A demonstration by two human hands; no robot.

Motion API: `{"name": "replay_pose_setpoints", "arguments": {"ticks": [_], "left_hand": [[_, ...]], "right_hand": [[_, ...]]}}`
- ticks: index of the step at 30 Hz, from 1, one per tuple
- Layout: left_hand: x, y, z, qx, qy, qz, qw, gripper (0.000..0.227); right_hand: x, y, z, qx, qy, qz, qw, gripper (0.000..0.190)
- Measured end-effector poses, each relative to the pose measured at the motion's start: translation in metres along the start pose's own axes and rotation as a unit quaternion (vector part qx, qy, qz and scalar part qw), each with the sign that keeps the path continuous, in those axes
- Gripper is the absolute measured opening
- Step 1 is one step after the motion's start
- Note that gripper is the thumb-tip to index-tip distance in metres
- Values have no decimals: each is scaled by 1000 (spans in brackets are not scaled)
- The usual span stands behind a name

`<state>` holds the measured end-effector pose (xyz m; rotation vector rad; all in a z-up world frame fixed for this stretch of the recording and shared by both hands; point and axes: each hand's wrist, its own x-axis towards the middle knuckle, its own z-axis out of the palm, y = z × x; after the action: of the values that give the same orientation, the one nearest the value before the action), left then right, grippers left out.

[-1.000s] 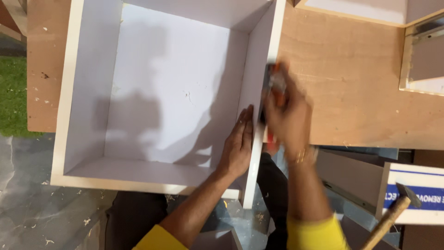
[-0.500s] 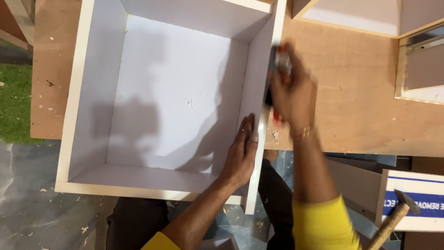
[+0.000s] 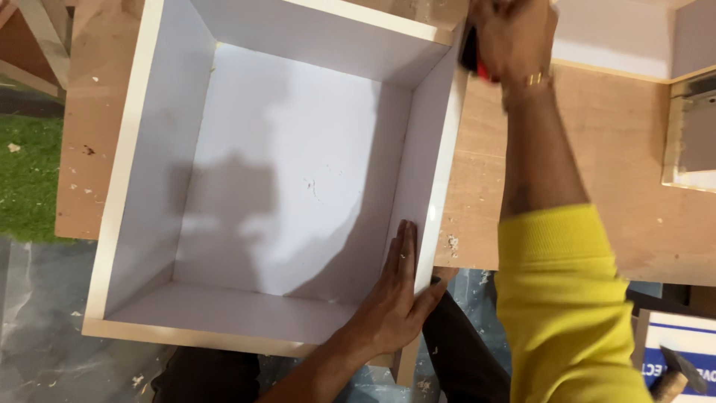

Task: The person uses a scraper tool to smooth the interior edges of a white wooden box and then aligns a metal rail against a separate white drawer panel.

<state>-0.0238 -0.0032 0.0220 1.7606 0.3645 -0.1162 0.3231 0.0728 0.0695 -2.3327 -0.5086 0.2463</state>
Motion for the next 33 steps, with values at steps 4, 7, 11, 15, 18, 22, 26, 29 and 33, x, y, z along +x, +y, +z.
{"name": "replay_pose_setpoints", "arguments": {"ticks": [4,7,11,15,18,22,26,29,33], "left_hand": [[3,5,-4,-32,5,-31,999,84],[5,5,-9,-10,-33,-44,998,87],[-2,8,-6,2,-63,-44,997,91],[-4,6,-5,13,-55,-15,998,91],[-3,6,-5,25,-56,-12,998,90],[-6,5,-7,9,-61,-15,998,90],[-2,-1,-4,25,-40,27,999,88],[-3,-2,-5,28,-70,2,997,90],[-1,2,-8,22,-80,-11,996,88]], "right_hand": [[-15,4,2,-75,58,-224,970,24],[-108,11,-13,-9,1,-138,990,57],[-217,4,-32,-78,0,-200,977,69],[-187,20,-22,-73,-11,-118,990,64],[-63,22,-4,-69,25,-100,992,47],[7,3,2,-34,38,-159,986,29],[-76,8,-9,-31,28,-153,987,55],[-174,8,-22,-84,1,-128,988,58],[-220,9,-26,-76,35,-247,965,68]]}}
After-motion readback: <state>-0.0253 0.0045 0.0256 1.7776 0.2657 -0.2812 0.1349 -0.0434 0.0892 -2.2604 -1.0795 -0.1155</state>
